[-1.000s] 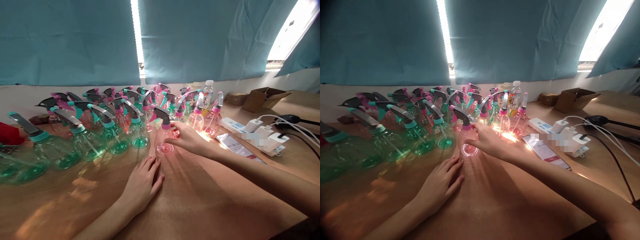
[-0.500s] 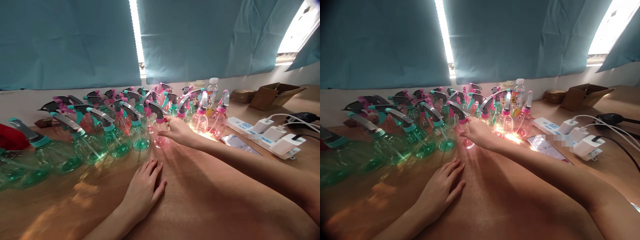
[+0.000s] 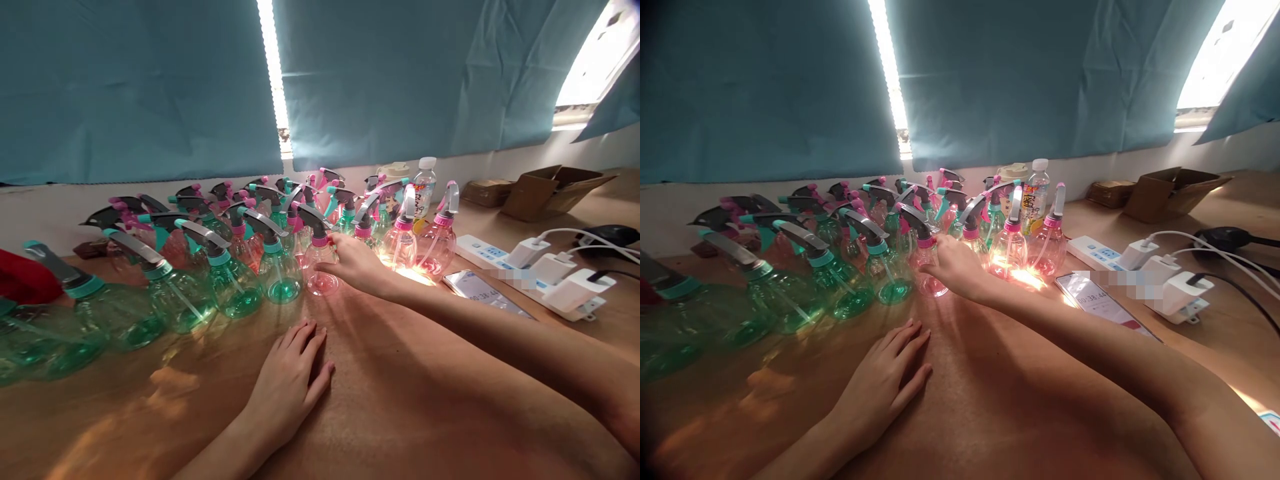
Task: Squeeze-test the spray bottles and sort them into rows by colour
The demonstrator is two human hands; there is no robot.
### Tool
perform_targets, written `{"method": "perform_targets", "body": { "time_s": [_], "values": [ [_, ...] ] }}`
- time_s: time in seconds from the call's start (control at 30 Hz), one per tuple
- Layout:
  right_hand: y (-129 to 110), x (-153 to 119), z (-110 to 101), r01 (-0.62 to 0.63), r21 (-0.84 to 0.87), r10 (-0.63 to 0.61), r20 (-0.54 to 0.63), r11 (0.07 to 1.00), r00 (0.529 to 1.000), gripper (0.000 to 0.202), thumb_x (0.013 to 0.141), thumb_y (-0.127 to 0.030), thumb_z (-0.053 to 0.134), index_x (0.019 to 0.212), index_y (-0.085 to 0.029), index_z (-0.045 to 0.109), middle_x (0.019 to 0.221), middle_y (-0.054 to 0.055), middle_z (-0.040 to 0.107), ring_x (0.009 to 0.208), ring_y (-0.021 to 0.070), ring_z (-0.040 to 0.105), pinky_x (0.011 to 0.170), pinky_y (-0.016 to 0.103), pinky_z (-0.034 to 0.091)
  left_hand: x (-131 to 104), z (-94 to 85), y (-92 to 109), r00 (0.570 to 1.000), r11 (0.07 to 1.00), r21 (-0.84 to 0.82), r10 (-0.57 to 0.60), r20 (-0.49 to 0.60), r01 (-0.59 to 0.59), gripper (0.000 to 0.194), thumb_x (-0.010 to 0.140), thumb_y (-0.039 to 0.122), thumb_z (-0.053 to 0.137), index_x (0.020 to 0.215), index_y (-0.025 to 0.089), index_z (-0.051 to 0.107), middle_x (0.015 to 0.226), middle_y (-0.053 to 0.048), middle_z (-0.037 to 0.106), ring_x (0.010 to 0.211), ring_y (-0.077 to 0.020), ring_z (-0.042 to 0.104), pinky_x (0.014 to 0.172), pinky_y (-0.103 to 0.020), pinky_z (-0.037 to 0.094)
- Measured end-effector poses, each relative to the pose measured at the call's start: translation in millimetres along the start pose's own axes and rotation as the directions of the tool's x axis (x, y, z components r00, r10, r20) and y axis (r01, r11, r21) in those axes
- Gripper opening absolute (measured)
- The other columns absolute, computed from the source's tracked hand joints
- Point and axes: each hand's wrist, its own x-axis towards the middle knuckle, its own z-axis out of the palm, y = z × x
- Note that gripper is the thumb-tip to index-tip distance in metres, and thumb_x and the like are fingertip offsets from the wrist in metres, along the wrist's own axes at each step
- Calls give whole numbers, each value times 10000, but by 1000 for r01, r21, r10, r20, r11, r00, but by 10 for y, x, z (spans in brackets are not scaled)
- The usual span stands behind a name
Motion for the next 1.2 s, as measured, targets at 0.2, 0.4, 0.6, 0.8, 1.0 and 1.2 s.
{"method": "perform_targets", "body": {
  "time_s": [0.2, 0.4, 0.6, 0.8, 1.0, 1.2],
  "values": [
    [5, 26, 26, -5, 7, 5, -17, 1000, 1000, 582, 837, -437, 650, 1256, -52, 526, 1178, 197, 638, 1114, 331, 595, 894, 427, 475, 7, -6, 7, 1000, 1000, 22, 1, 13, -1, 388, 941, 322, 514, 1279, 137, 563, 1339, -155, 557, 1254, -319, 489, 1001, -487, 446],
    [-14, -82, -17, 13, 33, -12, -44, 999, 999, 723, 823, -451, 666, 1359, -24, 435, 1361, 224, 533, 1267, 336, 494, 996, 444, 430, 3, 11, -2, 1000, 1000, 21, 3, 15, -3, 391, 951, 332, 494, 1281, 133, 563, 1345, -160, 552, 1255, -323, 487, 1000, -506, 443],
    [171, -422, -339, 65, 154, -37, -178, 986, 983, 291, 871, -365, 615, 1076, -163, 658, 1074, 85, 713, 944, 231, 670, 814, 385, 511, -5, 20, -23, 1000, 1000, 8, 12, -12, -12, 396, 956, 330, 482, 1289, 131, 562, 1344, -155, 554, 1247, -329, 494, 994, -517, 450],
    [516, -520, -474, -149, 109, 173, -258, 983, 951, 333, 847, -396, 620, 1057, -142, 669, 1054, 109, 714, 962, 264, 663, 808, 411, 510, 6, 40, -68, 998, 999, 16, 41, -45, -40, 385, 955, 343, 481, 1266, 141, 584, 1320, -153, 573, 1231, -343, 510, 968, -522, 472],
    [522, -313, -330, -188, 110, 207, -202, 976, 957, 641, 824, -522, 605, 1271, -68, 545, 1262, 209, 613, 1159, 338, 577, 930, 462, 463, 5, 43, -69, 995, 999, 2, 51, -80, -51, 331, 957, 327, 485, 1222, 165, 598, 1266, -134, 598, 1181, -321, 549, 954, -495, 486],
    [453, -88, -187, -268, 130, 287, -161, 955, 944, 709, 796, -558, 616, 1262, -36, 499, 1163, 249, 631, 1061, 385, 609, 807, 452, 492, -19, 24, 64, 995, 993, -105, 37, -95, -47, 272, 951, 296, 506, 1205, 228, 578, 1223, -91, 607, 1115, -278, 584, 929, -435, 507]
  ]
}}
